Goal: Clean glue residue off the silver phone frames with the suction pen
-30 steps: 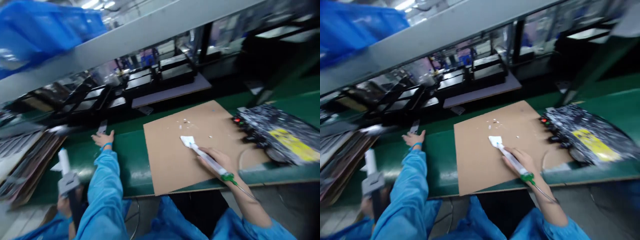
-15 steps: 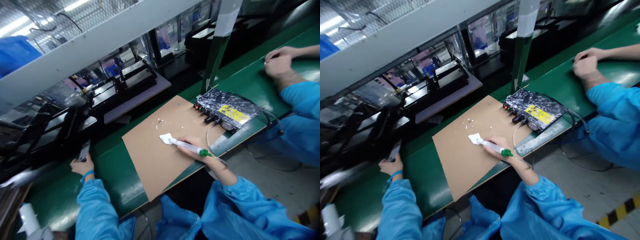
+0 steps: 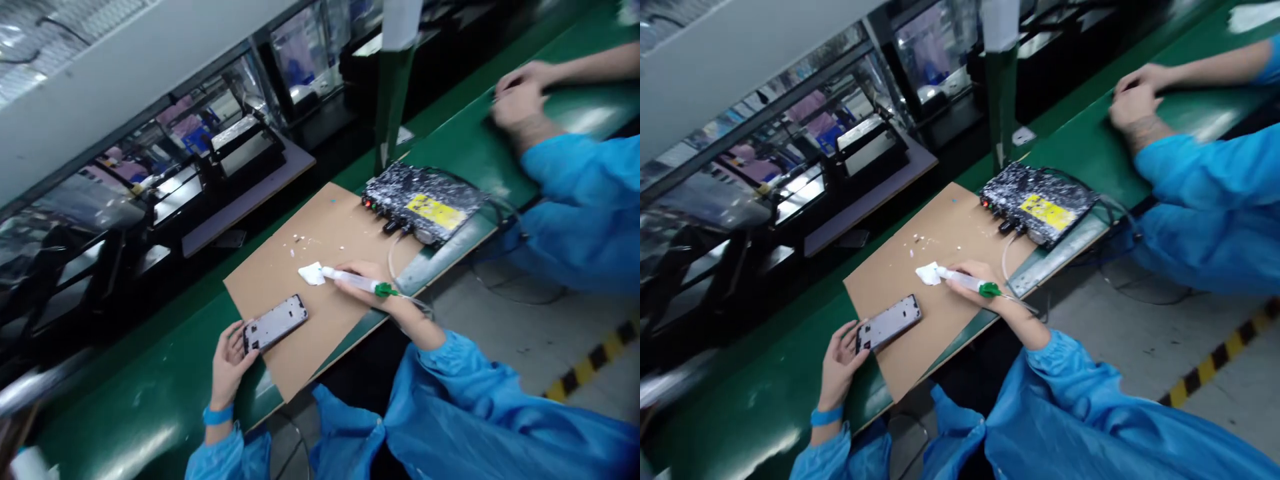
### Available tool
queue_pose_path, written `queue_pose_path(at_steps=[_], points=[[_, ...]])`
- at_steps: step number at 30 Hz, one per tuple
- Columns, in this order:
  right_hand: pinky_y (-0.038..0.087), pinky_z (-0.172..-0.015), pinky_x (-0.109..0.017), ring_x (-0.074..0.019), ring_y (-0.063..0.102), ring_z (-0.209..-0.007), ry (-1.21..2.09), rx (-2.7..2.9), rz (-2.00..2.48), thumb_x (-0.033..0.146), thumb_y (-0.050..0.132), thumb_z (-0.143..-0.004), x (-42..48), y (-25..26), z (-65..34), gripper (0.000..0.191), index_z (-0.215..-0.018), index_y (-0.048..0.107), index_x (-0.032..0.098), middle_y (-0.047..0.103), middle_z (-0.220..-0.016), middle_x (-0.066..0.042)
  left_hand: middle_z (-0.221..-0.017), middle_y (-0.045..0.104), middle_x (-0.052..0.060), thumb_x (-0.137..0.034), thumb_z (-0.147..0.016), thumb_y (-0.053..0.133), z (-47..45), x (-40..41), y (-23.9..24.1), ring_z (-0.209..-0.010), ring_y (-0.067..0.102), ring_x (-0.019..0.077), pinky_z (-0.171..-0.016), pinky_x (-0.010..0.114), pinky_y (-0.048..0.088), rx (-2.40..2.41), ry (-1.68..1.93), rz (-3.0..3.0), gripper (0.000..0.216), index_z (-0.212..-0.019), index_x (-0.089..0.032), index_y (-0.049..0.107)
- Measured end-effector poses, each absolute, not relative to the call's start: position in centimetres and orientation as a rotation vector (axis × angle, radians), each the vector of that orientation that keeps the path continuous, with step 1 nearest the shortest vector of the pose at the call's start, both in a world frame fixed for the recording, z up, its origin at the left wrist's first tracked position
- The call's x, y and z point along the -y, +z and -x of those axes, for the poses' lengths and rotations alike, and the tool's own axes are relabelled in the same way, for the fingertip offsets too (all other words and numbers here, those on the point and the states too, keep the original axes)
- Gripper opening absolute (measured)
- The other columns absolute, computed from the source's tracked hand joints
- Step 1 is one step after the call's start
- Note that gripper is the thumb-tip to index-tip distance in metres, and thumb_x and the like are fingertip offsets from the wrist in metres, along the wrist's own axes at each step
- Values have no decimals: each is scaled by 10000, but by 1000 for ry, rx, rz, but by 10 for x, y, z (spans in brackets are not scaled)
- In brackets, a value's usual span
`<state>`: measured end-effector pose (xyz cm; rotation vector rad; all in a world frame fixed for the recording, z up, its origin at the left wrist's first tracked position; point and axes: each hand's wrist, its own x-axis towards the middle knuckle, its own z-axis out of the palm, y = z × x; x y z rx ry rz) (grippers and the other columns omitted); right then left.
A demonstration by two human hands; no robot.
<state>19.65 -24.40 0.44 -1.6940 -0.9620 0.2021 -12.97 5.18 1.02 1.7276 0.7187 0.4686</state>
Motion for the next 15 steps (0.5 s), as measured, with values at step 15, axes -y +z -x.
queue_pose_path(at_steps=[15], points=[[653, -1029, -436, -257, 737, -1183, 249, 1041, 1970, 486, 727, -1085, 261, 27, -192, 366, -1337, 739, 220, 732, -1378, -104, -1331, 802, 122, -691, -865, 821, 9, -64, 8, -1232, 749, 326, -1105, 519, 585, -673, 492, -2080, 676, -1355, -248, 676]])
